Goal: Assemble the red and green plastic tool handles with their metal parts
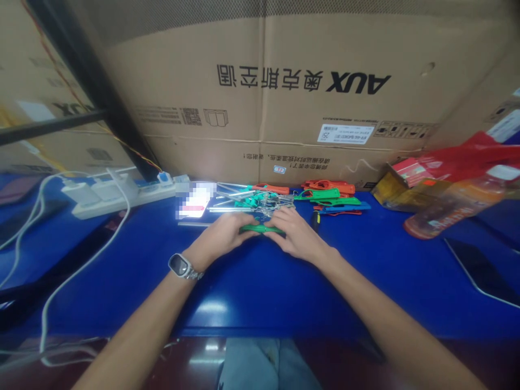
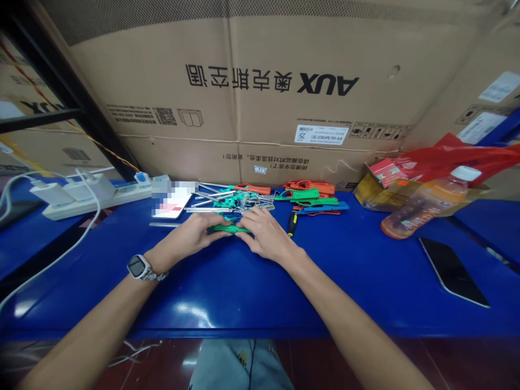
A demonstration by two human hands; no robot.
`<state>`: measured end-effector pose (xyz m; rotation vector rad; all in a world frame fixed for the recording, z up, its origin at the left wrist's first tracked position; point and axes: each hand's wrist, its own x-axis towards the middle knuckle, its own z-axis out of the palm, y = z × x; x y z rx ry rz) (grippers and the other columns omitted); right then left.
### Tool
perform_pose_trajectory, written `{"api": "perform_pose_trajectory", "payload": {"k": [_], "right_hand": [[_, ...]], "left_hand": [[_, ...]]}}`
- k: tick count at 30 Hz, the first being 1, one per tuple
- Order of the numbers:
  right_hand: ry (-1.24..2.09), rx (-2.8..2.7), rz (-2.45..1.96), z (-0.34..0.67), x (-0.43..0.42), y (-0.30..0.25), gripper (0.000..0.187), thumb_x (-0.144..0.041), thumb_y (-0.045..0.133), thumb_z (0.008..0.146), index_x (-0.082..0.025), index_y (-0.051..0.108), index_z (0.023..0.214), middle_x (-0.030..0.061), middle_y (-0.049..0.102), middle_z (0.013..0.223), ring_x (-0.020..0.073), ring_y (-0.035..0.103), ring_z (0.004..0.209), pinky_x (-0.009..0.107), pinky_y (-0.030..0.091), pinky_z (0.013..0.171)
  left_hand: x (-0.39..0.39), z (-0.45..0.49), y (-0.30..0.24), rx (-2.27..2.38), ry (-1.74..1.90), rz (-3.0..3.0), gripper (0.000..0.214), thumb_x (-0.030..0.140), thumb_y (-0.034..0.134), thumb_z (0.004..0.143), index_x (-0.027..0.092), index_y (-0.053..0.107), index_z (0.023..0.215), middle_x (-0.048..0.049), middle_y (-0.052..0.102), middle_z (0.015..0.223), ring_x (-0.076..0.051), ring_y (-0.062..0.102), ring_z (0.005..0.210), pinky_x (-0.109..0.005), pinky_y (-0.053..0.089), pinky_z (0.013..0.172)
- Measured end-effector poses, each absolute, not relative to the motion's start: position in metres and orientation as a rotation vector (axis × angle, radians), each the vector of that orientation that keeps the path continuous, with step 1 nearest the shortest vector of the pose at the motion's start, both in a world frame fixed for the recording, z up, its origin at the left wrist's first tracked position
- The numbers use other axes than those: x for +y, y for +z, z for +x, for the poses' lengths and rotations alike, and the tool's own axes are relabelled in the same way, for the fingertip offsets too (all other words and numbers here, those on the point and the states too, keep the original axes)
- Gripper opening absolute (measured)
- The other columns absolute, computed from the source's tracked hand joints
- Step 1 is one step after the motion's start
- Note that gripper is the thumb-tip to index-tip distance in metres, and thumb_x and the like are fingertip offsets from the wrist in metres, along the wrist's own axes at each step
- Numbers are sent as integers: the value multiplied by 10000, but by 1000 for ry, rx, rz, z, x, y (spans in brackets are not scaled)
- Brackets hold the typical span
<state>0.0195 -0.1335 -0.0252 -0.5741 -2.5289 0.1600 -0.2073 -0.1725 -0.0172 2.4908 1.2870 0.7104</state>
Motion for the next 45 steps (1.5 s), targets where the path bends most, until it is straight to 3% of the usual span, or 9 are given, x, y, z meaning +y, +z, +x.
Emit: {"api": "perform_pose_trajectory", "payload": {"k": [13,17,21,26,34,37,42,45], "right_hand": [[195,-2555,-582,17,-129,-36,143,-298,587,961,-173,656,960,66,658,906,219,548,897,357,413,804],[223,-2551,-601,17,-128,-38,137,-289,580,963,-173,653,973,73,665,935,221,563,918,356,429,817],[292,-2532,-640,18,-128,-36,105,-283,615,941,-189,651,969,67,680,968,218,581,935,355,438,838],[344,-2501,-726,17,-129,-36,92,-259,696,872,-193,632,878,45,664,886,200,582,841,319,431,750],[395,-2482,-576,13,-131,-40,145,-215,637,904,-193,561,783,36,593,819,196,533,844,297,422,720],[365,-2488,-562,9,-132,-42,105,-199,624,908,-191,592,808,49,617,861,201,542,871,309,441,734],[286,-2464,-581,2,-131,-45,25,-205,675,877,-197,691,860,58,665,978,209,556,942,356,445,837],[208,-2486,-643,5,-133,-44,115,-290,666,904,-226,751,950,71,642,1041,221,543,980,394,428,867]], "left_hand": [[-175,-206,-15,1396,463,2505,207,321,596,945,189,725,1038,-67,763,898,-217,692,770,-291,457,686],[-174,-211,-17,1425,522,2444,192,266,663,888,197,718,1059,-68,756,996,-230,688,875,-307,474,770],[-174,-214,-13,1431,509,2405,161,226,639,893,183,724,1022,-74,752,974,-220,677,853,-302,479,768],[-176,-211,-7,1421,469,2411,142,216,626,892,170,731,976,-68,747,891,-195,660,766,-274,460,701],[-179,-214,-10,1476,472,2457,106,267,654,868,212,730,917,-39,730,825,-198,637,716,-276,424,656],[-181,-213,-8,1526,446,2442,89,282,662,858,219,712,896,-28,713,806,-202,631,717,-281,417,655],[-180,-208,-11,1560,529,2368,202,315,748,776,203,618,880,-38,653,942,-207,610,793,-290,437,684],[-176,-208,-17,1481,578,2350,151,278,694,822,202,587,897,-31,608,941,-195,587,802,-293,439,706]]}}
